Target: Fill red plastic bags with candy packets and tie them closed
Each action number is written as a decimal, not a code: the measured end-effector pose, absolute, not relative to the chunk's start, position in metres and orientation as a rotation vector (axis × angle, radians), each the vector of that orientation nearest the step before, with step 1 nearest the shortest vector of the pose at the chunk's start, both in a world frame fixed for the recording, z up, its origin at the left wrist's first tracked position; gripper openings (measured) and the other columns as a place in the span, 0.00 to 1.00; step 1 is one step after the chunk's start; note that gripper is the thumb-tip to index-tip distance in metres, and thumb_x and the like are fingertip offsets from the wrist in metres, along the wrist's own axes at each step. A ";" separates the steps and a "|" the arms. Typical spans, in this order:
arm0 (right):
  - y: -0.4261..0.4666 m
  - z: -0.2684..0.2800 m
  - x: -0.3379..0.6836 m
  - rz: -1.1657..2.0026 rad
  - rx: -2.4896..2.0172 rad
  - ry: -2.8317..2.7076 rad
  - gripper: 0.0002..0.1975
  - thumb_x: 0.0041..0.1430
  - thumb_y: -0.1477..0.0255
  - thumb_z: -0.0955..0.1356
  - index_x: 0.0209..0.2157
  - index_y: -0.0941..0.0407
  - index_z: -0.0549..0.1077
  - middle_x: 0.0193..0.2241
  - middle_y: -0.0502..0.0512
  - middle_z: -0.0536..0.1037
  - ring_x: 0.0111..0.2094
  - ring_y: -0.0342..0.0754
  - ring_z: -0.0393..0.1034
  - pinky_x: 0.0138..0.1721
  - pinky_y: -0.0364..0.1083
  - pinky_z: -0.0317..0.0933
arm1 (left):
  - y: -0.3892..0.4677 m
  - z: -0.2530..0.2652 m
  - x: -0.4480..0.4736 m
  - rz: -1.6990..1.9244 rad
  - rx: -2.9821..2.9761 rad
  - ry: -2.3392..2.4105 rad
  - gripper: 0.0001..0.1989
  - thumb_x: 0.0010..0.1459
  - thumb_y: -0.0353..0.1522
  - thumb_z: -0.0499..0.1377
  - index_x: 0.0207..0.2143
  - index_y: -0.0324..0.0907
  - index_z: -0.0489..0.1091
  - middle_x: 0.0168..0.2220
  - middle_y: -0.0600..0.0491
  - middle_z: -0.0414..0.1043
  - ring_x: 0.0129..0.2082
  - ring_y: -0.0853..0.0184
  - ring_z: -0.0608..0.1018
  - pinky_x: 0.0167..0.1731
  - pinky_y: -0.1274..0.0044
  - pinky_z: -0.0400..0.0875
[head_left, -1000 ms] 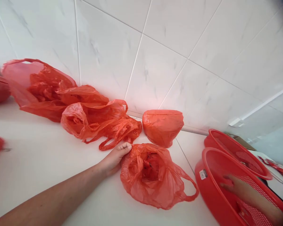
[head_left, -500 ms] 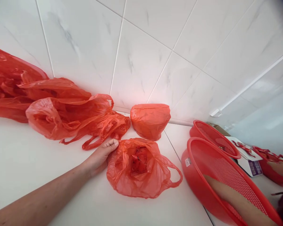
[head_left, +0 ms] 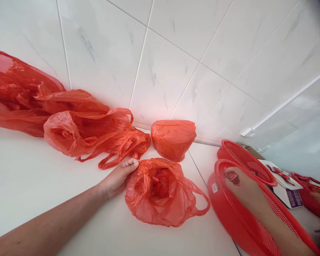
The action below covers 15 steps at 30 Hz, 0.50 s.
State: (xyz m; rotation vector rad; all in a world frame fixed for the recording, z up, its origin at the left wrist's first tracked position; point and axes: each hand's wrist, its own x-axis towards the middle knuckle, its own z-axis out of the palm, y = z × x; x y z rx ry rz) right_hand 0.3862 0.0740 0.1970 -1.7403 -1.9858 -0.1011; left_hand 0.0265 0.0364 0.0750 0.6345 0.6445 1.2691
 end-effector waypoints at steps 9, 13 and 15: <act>0.016 0.188 0.294 -0.417 -0.676 -2.782 0.21 0.58 0.80 0.61 0.52 0.49 0.66 0.53 0.57 0.72 0.50 0.51 0.70 0.44 0.48 0.68 | 0.036 0.074 0.027 1.261 0.631 0.648 0.12 0.56 0.37 0.62 0.26 0.40 0.63 0.25 0.56 0.68 0.24 0.71 0.72 0.25 0.80 0.66; 0.036 0.179 0.279 -0.425 -0.892 -2.764 0.26 0.58 0.79 0.60 0.58 0.49 0.61 0.59 0.58 0.65 0.53 0.55 0.67 0.48 0.51 0.67 | 0.037 0.073 0.027 1.270 0.635 0.643 0.12 0.54 0.38 0.63 0.27 0.40 0.65 0.26 0.55 0.69 0.25 0.70 0.72 0.25 0.80 0.65; 0.053 0.190 0.295 -0.425 -1.199 -2.580 0.22 0.60 0.73 0.60 0.56 0.48 0.62 0.57 0.57 0.68 0.51 0.56 0.68 0.44 0.51 0.69 | 0.038 0.072 0.027 1.279 0.632 0.644 0.13 0.54 0.38 0.63 0.27 0.40 0.65 0.26 0.56 0.68 0.24 0.72 0.71 0.25 0.81 0.64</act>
